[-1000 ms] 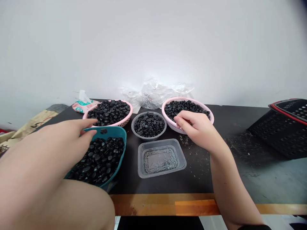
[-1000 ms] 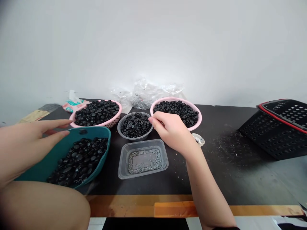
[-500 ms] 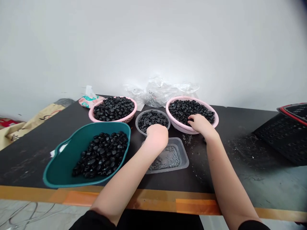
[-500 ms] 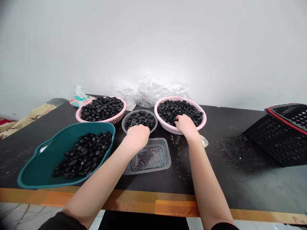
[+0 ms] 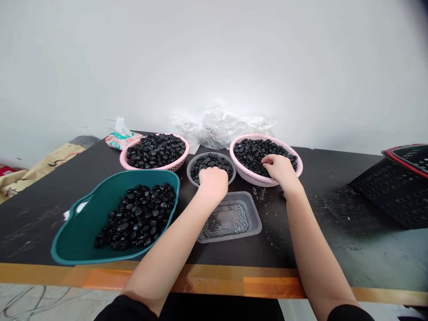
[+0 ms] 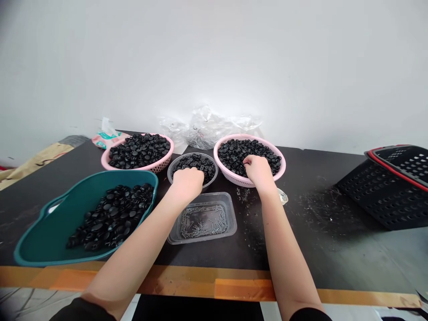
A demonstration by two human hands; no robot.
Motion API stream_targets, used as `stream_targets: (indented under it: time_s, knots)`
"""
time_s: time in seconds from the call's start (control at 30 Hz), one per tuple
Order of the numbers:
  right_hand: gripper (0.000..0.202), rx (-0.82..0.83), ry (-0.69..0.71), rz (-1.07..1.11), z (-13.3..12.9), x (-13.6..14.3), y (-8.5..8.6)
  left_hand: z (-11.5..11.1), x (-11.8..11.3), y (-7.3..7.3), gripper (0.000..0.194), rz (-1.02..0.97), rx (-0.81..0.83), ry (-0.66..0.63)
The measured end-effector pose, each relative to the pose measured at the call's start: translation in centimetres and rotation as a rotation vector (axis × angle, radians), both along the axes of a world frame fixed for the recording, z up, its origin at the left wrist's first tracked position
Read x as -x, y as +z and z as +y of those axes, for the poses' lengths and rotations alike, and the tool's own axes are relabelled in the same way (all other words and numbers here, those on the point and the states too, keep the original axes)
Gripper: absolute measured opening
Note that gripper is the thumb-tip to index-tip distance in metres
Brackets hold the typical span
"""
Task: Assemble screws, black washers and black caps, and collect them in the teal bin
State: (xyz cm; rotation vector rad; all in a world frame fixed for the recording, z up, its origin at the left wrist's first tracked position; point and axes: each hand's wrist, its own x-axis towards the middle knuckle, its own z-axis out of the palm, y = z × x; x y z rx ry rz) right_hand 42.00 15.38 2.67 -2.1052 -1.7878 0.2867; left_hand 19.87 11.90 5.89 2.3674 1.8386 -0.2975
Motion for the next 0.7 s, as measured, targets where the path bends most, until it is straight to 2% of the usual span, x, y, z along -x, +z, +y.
stream_targets:
  time_s: [0.27,0.4,0.47,0.57,0.63,0.7]
  knots:
    - [0.020,-0.046,-0.007,0.102,-0.5,0.4,0.1,0.1,0.2,0.0,0.036,-0.029,-0.034,0.017]
    - [0.018,-0.112,0.080,0.189,-1.7,1.1,1.8,-0.1,0.0,-0.1,0.036,-0.066,-0.058,0.033]
    - [0.020,-0.092,0.214,0.261,-2.7,2.1,3.0,-0.3,0.0,0.0,0.036,-0.090,-0.077,0.039]
    - [0.018,0.053,0.500,0.330,-4.2,4.5,4.0,-0.5,-0.1,0.4,0.036,-0.123,-0.119,0.045]
    - [0.019,0.180,0.670,0.293,-4.9,6.5,3.7,-0.8,0.1,0.9,0.036,-0.143,-0.146,0.040]
    - [0.014,0.285,0.806,0.192,-5.5,8.5,2.5,-1.3,0.3,1.5,0.034,-0.163,-0.168,0.018]
